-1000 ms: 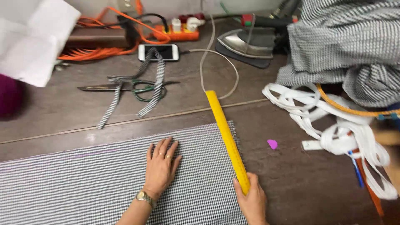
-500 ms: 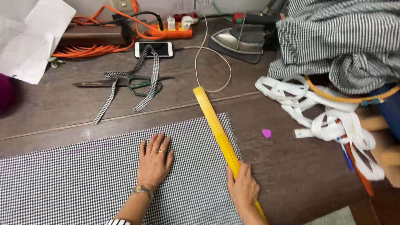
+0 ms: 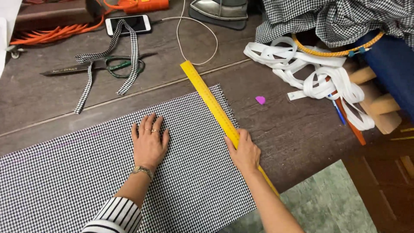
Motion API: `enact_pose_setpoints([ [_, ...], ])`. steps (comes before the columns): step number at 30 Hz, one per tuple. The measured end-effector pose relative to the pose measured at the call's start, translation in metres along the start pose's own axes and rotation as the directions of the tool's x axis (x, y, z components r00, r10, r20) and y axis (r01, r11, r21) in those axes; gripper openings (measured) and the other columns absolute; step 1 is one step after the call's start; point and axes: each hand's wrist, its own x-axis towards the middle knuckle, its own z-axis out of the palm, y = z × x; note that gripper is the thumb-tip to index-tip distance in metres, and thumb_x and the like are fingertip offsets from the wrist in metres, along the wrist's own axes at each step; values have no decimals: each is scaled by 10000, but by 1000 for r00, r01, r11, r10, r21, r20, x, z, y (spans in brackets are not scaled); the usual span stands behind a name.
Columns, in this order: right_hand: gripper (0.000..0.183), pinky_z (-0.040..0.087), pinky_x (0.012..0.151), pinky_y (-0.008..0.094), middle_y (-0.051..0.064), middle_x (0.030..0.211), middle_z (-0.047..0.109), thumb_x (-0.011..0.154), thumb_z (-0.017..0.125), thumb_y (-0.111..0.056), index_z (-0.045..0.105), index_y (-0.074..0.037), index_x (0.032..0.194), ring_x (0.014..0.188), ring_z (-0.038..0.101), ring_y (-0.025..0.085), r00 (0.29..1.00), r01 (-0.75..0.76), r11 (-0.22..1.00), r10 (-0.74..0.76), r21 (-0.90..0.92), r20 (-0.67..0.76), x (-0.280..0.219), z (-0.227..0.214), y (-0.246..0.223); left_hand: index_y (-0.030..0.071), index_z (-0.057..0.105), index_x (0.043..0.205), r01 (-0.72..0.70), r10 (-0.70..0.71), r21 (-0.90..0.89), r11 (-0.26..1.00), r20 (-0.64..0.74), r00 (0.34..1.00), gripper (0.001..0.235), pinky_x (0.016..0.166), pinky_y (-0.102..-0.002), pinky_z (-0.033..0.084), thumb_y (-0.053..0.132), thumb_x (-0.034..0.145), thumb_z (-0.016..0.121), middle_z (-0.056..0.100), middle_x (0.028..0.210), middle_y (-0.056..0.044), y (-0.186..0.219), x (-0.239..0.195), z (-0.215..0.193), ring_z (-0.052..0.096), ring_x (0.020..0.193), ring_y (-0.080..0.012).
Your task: Measuring, marking, and cutting checkered fabric using a ruler, tailor's chalk, and scissors on a workbench.
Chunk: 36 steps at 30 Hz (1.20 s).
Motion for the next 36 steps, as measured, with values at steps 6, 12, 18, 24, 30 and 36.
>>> enact_pose_setpoints([
  [6,475,530,754,542,138,974,687,811,681,-531,563,-195,1126,916,677,416,988,-154,968,155,199,9,-9,-17,20,229,500,1337,12,-13,10,1000,24,1000,443,1135,-503,242,421,938,473,450,1422,-18,-1,2,3,381,1367,-212],
  [12,544,505,749,440,26,1136,699,817,589,-489,485,-273,1306,1001,663,329,964,-247,949,220,197,149,-79,-54,22,143,539,1338,-37,37,-59,998,11,999,486,1145,-514,203,408,943,439,496,1433,-80,1,3,-6,398,1362,-283],
  [18,556,538,734,464,-43,1242,658,799,583,-523,479,-327,1308,1009,673,301,968,-230,960,209,157,139,-111,-32,42,146,532,1341,-24,26,-68,997,27,999,486,1150,-509,195,408,945,432,493,1430,-75,3,6,-7,393,1364,-279],
  [24,529,528,654,524,-16,1060,551,769,633,-513,541,-332,1257,915,660,293,985,-168,986,167,-15,-47,-115,-17,40,142,533,1342,-46,47,-79,996,15,999,485,1156,-503,197,400,938,453,488,1438,-77,2,5,-7,394,1367,-274],
  [30,515,538,622,485,-31,1041,538,782,634,-500,558,-309,1255,881,677,255,987,-150,989,151,13,-46,-111,-20,37,124,545,1298,-156,151,-233,960,-40,988,430,1082,-588,279,297,905,560,537,1326,-116,24,22,-9,505,1214,-310],
  [36,459,535,660,447,10,964,549,736,701,-400,612,-229,1152,964,589,241,968,-3,998,-14,-68,-251,-111,-17,35,148,473,1375,-465,512,-318,827,83,855,497,1132,-566,189,434,971,430,448,1441,-153,87,68,11,379,1348,-343],
])
